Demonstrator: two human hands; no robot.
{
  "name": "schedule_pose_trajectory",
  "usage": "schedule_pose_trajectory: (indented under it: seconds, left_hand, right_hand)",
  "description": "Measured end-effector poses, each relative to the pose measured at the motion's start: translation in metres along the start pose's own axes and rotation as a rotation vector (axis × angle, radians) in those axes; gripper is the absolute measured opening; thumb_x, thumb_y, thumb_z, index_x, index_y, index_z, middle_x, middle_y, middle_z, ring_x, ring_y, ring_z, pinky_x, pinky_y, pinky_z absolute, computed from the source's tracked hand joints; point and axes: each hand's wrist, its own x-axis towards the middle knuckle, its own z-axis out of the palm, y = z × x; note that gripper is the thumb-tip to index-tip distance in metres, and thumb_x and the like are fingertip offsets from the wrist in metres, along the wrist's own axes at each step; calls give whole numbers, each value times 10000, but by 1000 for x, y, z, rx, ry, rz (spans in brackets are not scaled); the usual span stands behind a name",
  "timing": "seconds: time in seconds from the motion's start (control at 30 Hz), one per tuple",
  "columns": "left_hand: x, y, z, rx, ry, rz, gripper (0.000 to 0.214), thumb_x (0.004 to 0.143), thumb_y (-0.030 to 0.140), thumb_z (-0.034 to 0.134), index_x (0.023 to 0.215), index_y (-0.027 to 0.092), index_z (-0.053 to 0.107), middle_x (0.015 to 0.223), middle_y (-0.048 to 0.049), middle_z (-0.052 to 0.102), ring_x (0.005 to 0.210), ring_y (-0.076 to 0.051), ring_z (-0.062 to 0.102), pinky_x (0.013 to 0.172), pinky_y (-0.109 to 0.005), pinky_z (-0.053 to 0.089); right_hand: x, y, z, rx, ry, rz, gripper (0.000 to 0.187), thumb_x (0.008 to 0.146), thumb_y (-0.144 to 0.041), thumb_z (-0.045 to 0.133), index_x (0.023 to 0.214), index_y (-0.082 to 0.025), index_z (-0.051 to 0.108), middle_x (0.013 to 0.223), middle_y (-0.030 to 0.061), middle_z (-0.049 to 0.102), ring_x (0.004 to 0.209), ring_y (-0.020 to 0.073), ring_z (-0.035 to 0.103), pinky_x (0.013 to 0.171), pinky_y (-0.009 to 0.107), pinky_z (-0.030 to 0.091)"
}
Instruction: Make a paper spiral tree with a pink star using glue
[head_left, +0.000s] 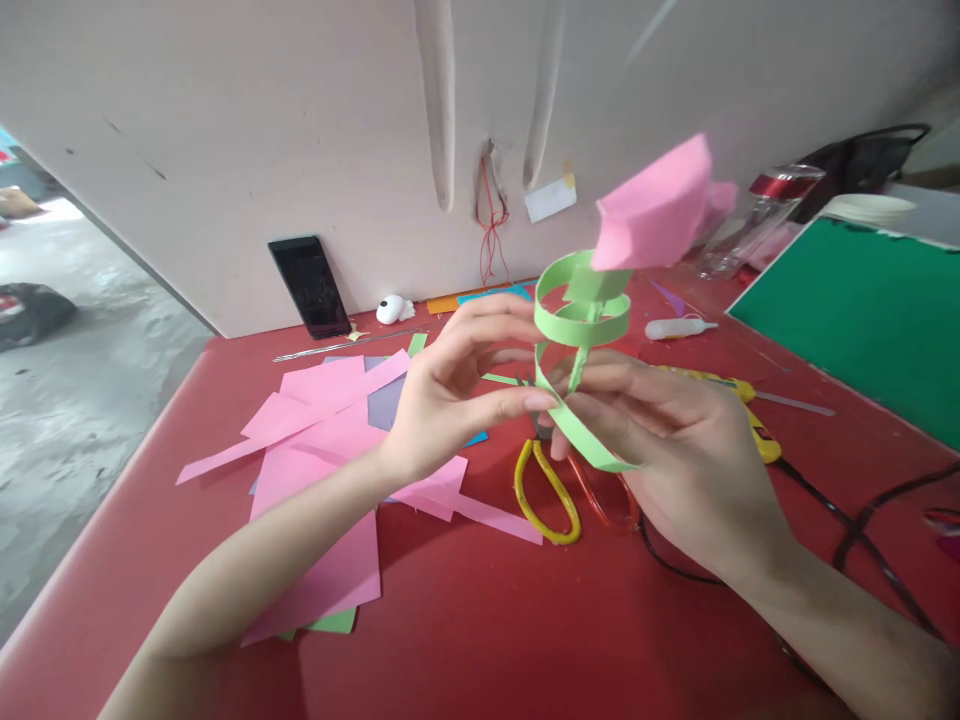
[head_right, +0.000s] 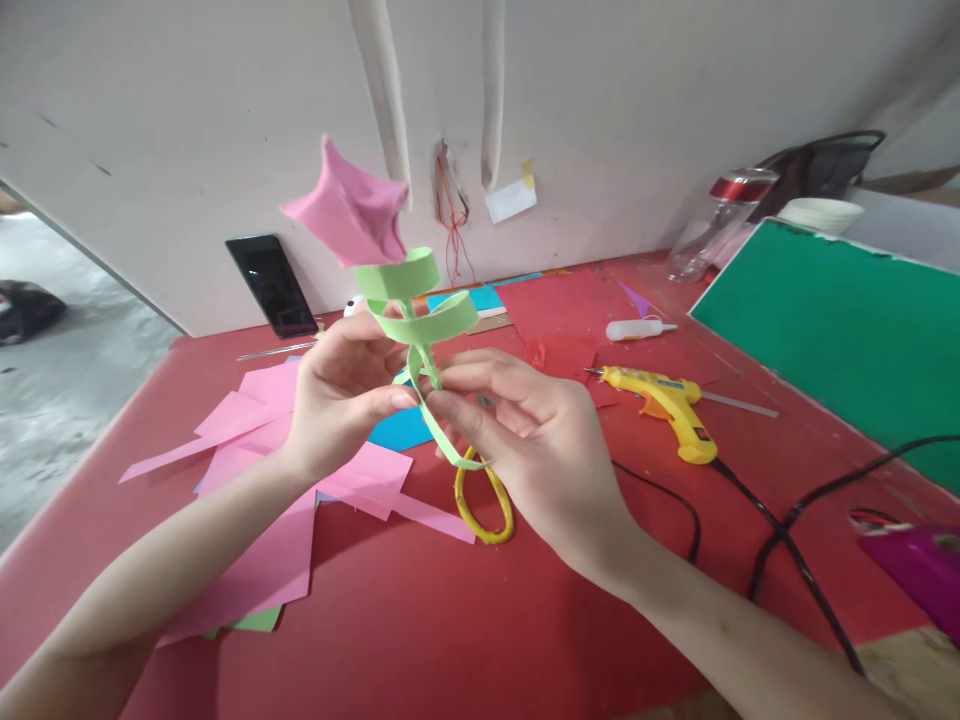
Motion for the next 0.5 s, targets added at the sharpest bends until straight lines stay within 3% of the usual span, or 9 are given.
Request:
schedule_pose_trajectory:
  seconds: [0.17,0.33,0.5]
  left_hand:
    - [-2,7,0,-101,-46,-108,314,765,201,785,1044,319,701,1151,33,692,1035,-133,696,930,-297,614]
    - [0,14,4,-138,29,-135,254,734,154,802,944,263,710,997,42,738,902,-97,725,767,-188,633]
    - [2,18,9,-100,77,-157,193,726,179,811,875,213,693,875,35,740,748,-94,737,682,-179,640]
  right_hand:
    - [0,0,1,31,-8,0,99,768,-213,730,786,-297,778,748,-48,699,613,55,645,542,129,549]
    - [0,3,0,65,-11,-9,190,761,-173,727,817,-346,781,810,-59,711,565,61,650,545,168,566]
    - [-2,7,-1,42,28,-7,161,791,-183,709,819,-325,777,853,-61,705,553,35,634,572,152,560]
